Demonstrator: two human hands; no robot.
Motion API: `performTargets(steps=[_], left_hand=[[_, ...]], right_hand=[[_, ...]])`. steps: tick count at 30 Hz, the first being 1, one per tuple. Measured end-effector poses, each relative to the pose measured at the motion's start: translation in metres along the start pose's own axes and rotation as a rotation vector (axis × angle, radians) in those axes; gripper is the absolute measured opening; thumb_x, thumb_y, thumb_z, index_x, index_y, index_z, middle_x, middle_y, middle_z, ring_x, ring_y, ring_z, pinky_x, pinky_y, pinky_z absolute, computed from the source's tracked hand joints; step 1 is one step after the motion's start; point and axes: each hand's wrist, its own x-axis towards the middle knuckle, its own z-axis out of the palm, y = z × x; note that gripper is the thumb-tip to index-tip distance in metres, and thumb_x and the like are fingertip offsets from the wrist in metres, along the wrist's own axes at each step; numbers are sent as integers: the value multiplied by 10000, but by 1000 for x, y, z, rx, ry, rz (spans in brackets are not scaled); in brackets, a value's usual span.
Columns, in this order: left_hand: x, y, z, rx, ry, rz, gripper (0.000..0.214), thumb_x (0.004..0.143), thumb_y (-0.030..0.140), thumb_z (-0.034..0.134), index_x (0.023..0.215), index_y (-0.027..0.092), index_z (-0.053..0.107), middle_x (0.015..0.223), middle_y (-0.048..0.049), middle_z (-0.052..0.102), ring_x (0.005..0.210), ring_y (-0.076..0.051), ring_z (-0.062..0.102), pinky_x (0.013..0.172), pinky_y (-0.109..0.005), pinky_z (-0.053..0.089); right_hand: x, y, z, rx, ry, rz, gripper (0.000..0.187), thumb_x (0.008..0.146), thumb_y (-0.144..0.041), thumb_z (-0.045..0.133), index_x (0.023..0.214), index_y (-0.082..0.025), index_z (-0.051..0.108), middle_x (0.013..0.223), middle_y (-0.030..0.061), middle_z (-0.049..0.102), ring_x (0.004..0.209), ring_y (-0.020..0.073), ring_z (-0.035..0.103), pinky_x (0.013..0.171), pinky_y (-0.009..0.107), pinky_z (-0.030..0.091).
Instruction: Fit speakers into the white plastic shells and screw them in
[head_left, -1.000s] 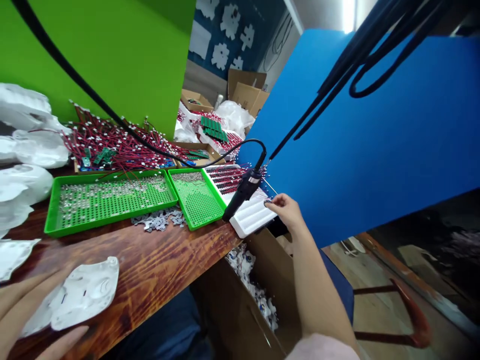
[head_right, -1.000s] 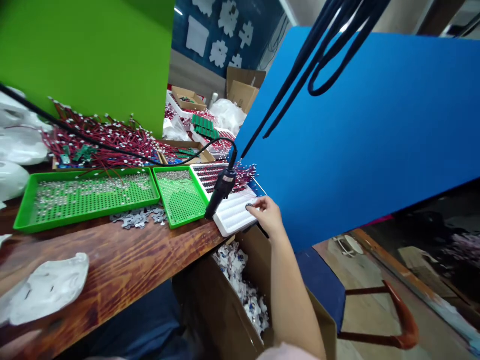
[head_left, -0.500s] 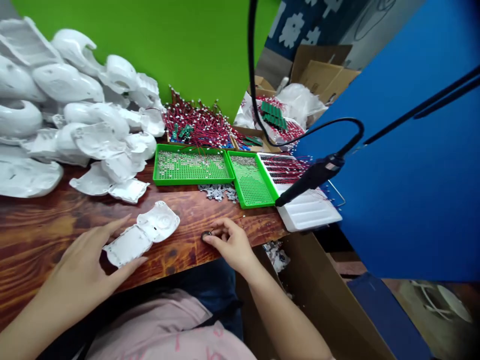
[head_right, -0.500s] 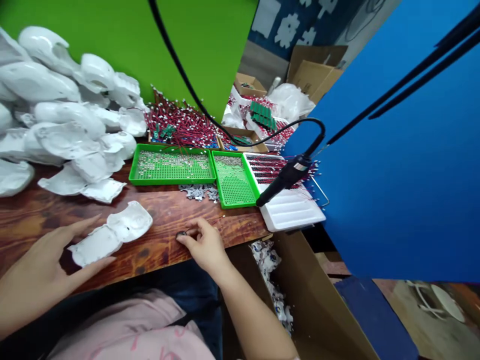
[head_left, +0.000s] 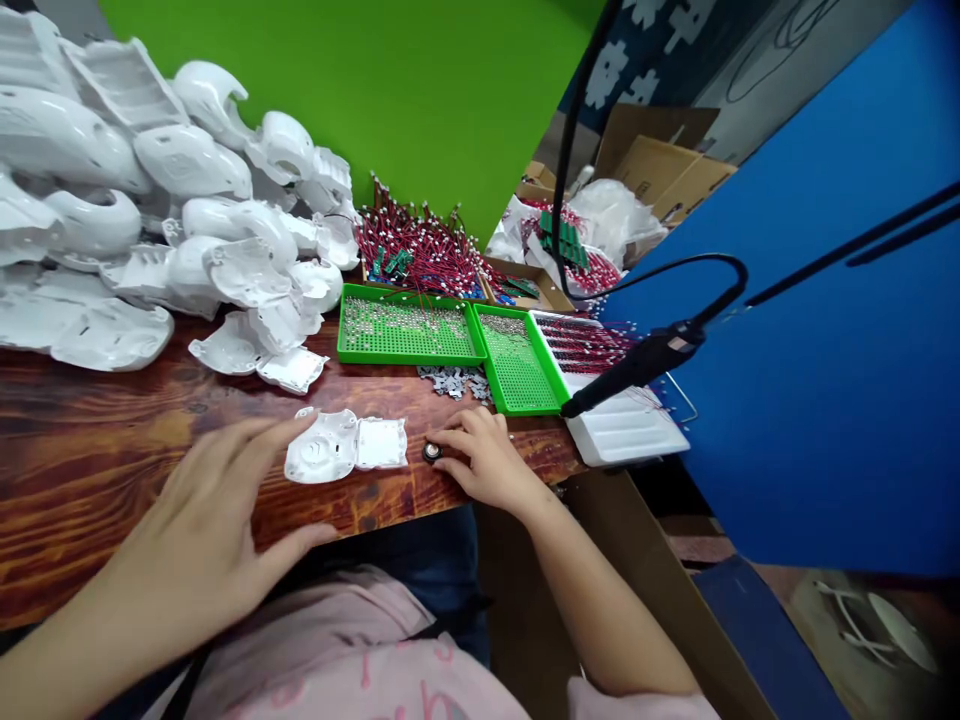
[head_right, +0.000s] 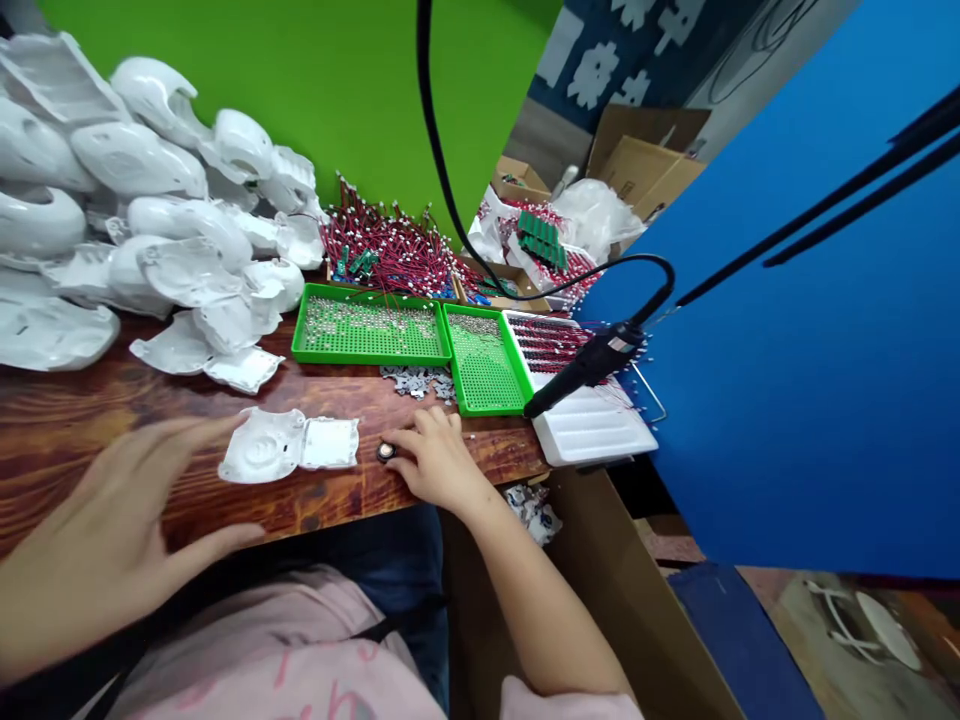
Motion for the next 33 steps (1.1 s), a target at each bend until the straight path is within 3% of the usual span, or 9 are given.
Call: performTargets(steps=[3, 7, 9, 12, 16, 19, 24, 33], left_hand=[[29, -16, 7, 11, -77, 144, 881, 795, 603, 626, 1534, 357, 214, 1561, -43, 342, 1434, -316, 368, 1205, -547, 348], [36, -27, 23, -140, -204, -17, 1004, 752, 577, 693, 1546, 303, 143, 1580, -96, 325, 1417, -336, 411, 1153, -549, 411], [32, -26, 28, -215, -179, -93, 983, 760, 542, 691, 1542, 292, 153, 1552, -118, 367, 1381, -342, 457, 1133, -556, 427], [27, -23, 31, -294, -122, -120, 977, 759, 510, 698, 1537, 304, 144, 1520, -118, 409, 1342, -336, 499, 1124, -555, 435], [25, -25, 31, -328, -138, -140, 913, 751, 521, 710, 1492, 290, 230, 1480, -96, 451, 1311, -313, 526, 1097, -501, 472], [26, -27, 32, -300, -130, -136, 872, 737, 525, 727, 1447, 258, 297, 1449, -94, 477, 1290, -291, 541, 1075, -456, 493], [26, -28, 32, -312, -116, -98, 813, 734, 450, 742, 1410, 256, 334, 1397, -74, 512, 1234, -251, 574, 1053, -401, 503], [26, -27, 31, -301, -121, -81, 808, 750, 446, 727, 1419, 232, 329, 1381, -89, 531, 1215, -250, 587, 1034, -405, 506]], right_hand=[[1, 1, 2, -19, 11, -30, 263, 895, -297, 635, 1146, -246, 694, 1121, 75, 644, 1101, 242, 509, 903, 412, 300], [-3, -1, -7, 37, 93, -34, 186, 820, -260, 646, 991, -189, 665, 1013, 51, 667, 1029, 227, 538, 872, 391, 279], [0, -9, -16, 143, 160, -41, 158, 797, -242, 649, 950, -205, 652, 958, 21, 668, 984, 202, 553, 881, 377, 279], [17, -34, -24, 259, 223, -166, 189, 769, -243, 661, 955, -217, 643, 964, 2, 674, 976, 187, 566, 908, 366, 285], [54, -70, -16, 207, 119, -389, 233, 759, -278, 662, 975, -190, 659, 1018, 24, 694, 1027, 203, 553, 878, 368, 280], [77, -86, -4, 59, 22, -460, 220, 798, -306, 632, 962, -176, 702, 979, 40, 702, 995, 216, 522, 810, 385, 244], [87, -93, 8, -49, -62, -451, 208, 844, -261, 588, 965, -175, 733, 998, 63, 714, 980, 228, 487, 792, 402, 212], [85, -96, 18, -61, -59, -407, 213, 888, -231, 566, 980, -184, 752, 978, 70, 713, 954, 215, 487, 773, 393, 197]])
